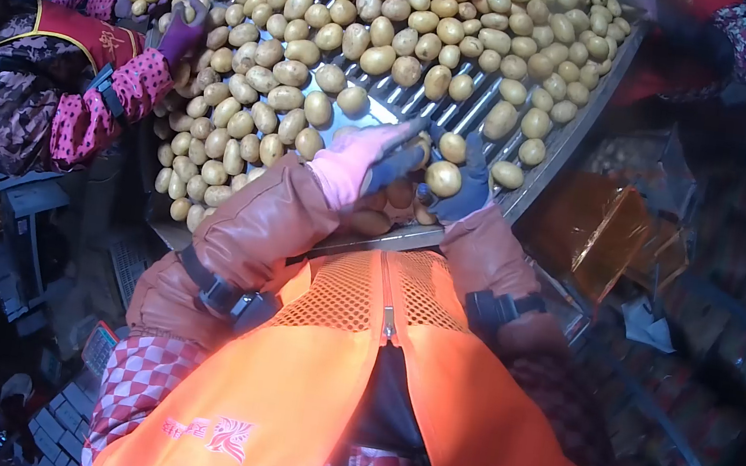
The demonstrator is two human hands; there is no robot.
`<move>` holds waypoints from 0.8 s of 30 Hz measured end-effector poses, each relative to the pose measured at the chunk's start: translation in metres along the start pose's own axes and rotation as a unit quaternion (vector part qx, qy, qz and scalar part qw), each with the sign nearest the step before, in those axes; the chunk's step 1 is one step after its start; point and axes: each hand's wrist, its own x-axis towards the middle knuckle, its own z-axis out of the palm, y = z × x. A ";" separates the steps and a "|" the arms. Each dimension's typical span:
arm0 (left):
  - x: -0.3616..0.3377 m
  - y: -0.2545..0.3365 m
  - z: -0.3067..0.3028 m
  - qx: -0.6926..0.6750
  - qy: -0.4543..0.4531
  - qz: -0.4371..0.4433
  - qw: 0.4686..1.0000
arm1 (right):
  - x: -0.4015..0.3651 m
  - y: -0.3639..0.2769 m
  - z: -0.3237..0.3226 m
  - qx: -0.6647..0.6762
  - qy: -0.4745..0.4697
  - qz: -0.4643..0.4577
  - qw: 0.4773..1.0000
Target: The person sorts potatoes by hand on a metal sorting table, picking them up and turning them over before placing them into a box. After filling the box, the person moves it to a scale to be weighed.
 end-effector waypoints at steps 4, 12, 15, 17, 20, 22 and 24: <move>-0.021 -0.071 0.001 0.216 0.125 0.139 0.958 | -0.031 0.010 -0.011 -0.284 -0.083 -0.260 0.919; -0.115 -0.127 -0.003 0.339 0.093 -0.025 0.936 | -0.291 -0.030 -0.051 -0.281 0.303 -0.065 0.908; -0.088 -0.097 0.007 0.272 0.153 0.074 0.947 | -0.297 -0.033 -0.062 -0.565 0.480 -0.124 0.659; -0.067 -0.046 0.014 0.163 0.043 0.094 0.981 | -0.224 -0.025 -0.038 -0.402 0.494 -0.233 0.735; -0.047 -0.038 0.046 0.233 -0.121 -0.010 0.965 | -0.096 0.001 0.000 -0.543 0.329 -0.172 0.754; -0.053 -0.060 0.055 0.235 -0.097 0.021 0.967 | -0.021 0.007 0.007 -0.734 0.214 -0.154 0.626; -0.067 -0.072 0.048 0.221 -0.093 0.051 0.970 | 0.032 0.024 0.021 -0.906 0.138 -0.086 0.392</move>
